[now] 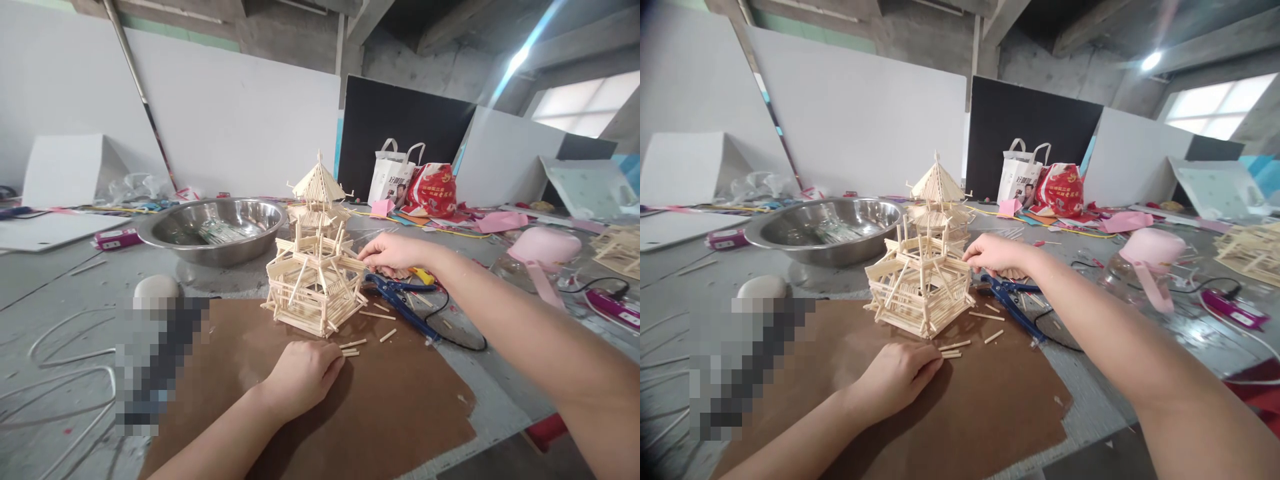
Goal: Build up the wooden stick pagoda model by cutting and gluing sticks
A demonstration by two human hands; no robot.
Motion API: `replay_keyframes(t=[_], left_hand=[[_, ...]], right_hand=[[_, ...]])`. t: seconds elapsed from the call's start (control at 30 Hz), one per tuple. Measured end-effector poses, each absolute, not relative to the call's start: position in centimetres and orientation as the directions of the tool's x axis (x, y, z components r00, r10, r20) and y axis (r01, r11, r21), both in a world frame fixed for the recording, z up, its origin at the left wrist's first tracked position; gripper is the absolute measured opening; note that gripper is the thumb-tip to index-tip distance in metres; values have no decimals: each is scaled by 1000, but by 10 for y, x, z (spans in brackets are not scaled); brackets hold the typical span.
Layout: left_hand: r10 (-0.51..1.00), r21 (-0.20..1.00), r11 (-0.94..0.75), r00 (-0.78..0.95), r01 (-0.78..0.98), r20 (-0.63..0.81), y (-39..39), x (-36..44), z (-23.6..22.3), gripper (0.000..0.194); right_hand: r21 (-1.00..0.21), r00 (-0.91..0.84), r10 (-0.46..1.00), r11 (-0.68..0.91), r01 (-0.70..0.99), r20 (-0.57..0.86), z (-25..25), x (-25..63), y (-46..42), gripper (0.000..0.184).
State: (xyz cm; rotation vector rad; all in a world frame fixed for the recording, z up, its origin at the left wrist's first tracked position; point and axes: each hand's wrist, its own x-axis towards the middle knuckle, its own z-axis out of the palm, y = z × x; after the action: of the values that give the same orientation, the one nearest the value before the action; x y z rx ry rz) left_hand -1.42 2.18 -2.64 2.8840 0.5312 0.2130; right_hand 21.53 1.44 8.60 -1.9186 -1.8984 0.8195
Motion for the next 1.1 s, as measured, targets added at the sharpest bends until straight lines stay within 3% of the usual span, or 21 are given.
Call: replay_keyframes(t=[0.37, 1.1], left_hand=[[446, 247, -874, 892, 418, 71, 20, -16, -24, 24], [449, 246, -872, 891, 422, 64, 20, -16, -23, 25]], right_hand=[[-599, -60, 982, -62, 799, -182, 83, 218, 16, 27], [-618, -47, 979, -90, 781, -201, 81, 219, 17, 27]])
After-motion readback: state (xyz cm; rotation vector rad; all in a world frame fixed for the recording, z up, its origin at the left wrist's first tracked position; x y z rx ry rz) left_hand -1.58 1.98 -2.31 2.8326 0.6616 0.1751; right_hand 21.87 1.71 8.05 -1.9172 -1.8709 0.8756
